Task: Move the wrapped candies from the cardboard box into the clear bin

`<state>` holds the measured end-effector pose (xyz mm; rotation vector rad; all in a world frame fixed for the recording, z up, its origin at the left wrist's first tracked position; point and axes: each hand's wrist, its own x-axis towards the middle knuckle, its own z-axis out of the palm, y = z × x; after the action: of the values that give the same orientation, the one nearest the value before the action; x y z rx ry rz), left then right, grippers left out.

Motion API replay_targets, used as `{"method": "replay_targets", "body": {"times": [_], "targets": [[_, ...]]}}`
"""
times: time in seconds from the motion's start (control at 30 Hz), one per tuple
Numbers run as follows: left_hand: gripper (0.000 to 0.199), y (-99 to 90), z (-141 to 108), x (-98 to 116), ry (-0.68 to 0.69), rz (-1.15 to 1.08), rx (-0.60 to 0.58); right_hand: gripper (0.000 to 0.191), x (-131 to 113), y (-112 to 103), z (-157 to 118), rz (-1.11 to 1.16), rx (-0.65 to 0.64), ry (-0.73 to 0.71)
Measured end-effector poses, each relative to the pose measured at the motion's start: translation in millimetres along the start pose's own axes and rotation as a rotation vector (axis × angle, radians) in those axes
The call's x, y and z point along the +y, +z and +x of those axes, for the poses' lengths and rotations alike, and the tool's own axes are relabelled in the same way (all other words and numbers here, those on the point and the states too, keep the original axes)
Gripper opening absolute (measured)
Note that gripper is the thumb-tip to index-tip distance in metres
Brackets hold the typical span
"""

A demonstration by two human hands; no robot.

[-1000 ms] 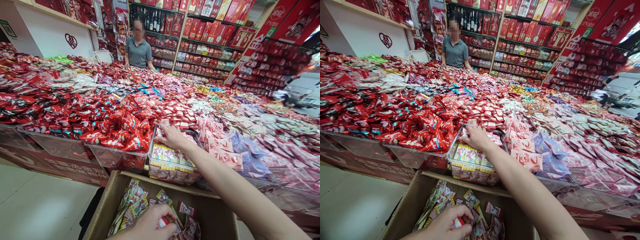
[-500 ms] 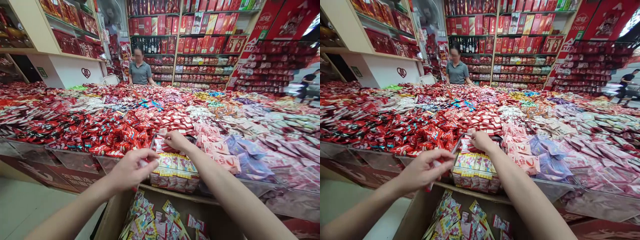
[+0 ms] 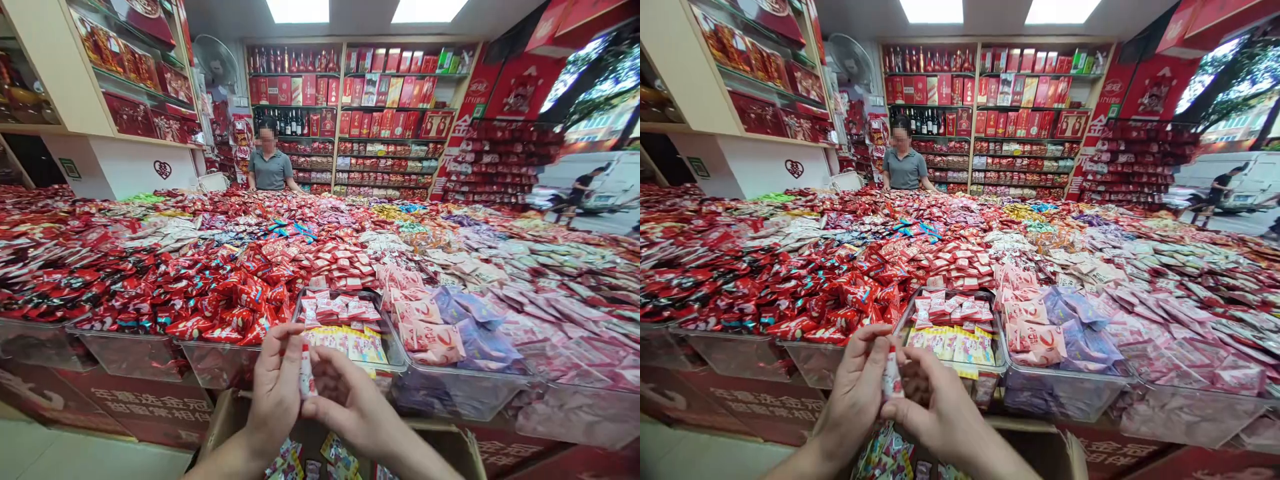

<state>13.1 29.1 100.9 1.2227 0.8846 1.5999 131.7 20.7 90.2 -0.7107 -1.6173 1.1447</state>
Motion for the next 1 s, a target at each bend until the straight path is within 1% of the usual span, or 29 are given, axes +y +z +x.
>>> {"method": "replay_targets", "body": {"times": [0.07,0.1,0.17,0.23,0.37,0.43,0.47,0.53,0.6,0.63,0.67,0.7,0.73,0.77,0.8,0.83,0.87,0.9,0.93,1.0], "targets": [[0.018,11.1,1.8,-5.9,-0.020,-0.017,-0.061,0.043,12.4,3.8,-17.5,0.178,0.134,0.079],[0.020,15.0,2.4,-9.3,-0.042,-0.032,-0.110,0.042,16.9,1.6,-22.6,0.226,0.211,0.118],[0.028,19.7,3.6,-15.5,-0.111,-0.073,-0.231,0.042,21.0,-6.6,-28.0,0.281,0.304,0.182],[0.035,21.5,4.4,-20.1,-0.173,-0.104,-0.311,0.043,20.4,-13.5,-31.1,0.299,0.332,0.201],[0.038,18.5,4.8,-22.1,-0.225,-0.086,-0.328,0.039,18.9,-13.8,-39.6,0.269,0.345,0.197],[0.035,12.6,6.1,-20.8,-0.189,-0.038,-0.333,0.034,18.6,-17.2,-42.5,0.224,0.364,0.199],[0.032,8.4,7.4,-20.0,-0.143,0.009,-0.332,0.031,17.4,-22.4,-42.2,0.188,0.386,0.182],[0.025,-1.2,11.1,-18.3,-0.003,0.145,-0.328,0.027,11.2,-40.0,-37.4,0.086,0.480,0.098],[0.019,-9.8,14.7,-16.7,0.134,0.263,-0.335,0.026,-1.0,-61.8,-28.1,-0.041,0.578,-0.002],[0.019,-13.0,15.6,-15.6,0.176,0.287,-0.338,0.024,-8.9,-71.0,-23.2,-0.118,0.583,-0.027],[0.021,-15.2,15.7,-14.3,0.193,0.287,-0.347,0.021,-17.2,-77.5,-18.8,-0.211,0.541,-0.032],[0.027,-16.6,14.6,-13.0,0.195,0.276,-0.362,0.017,-25.3,-80.3,-15.5,-0.319,0.447,-0.020],[0.035,-17.3,12.5,-11.7,0.188,0.275,-0.389,0.012,-32.2,-79.3,-13.5,-0.437,0.314,-0.001],[0.043,-17.7,9.6,-10.8,0.186,0.292,-0.432,0.010,-37.3,-74.8,-12.8,-0.548,0.165,0.014],[0.046,-17.9,6.0,-10.6,0.191,0.325,-0.486,0.013,-40.0,-67.5,-13.5,-0.638,0.024,0.018],[0.044,-18.1,2.2,-11.5,0.202,0.362,-0.532,0.018,-39.9,-58.6,-15.3,-0.700,-0.076,0.009],[0.037,-18.4,-1.6,-13.5,0.214,0.391,-0.547,0.021,-37.3,-48.9,-18.0,-0.738,-0.104,-0.012],[0.027,-18.8,-5.0,-16.7,0.219,0.404,-0.527,0.022,-32.3,-39.5,-21.3,-0.764,-0.058,-0.041],[0.018,-19.2,-7.9,-20.9,0.218,0.401,-0.471,0.021,-25.6,-30.7,-25.1,-0.787,0.041,-0.066],[0.013,-20.3,-12.4,-30.5,0.211,0.364,-0.300,0.018,-9.9,-15.8,-32.6,-0.805,0.254,-0.097]]}}
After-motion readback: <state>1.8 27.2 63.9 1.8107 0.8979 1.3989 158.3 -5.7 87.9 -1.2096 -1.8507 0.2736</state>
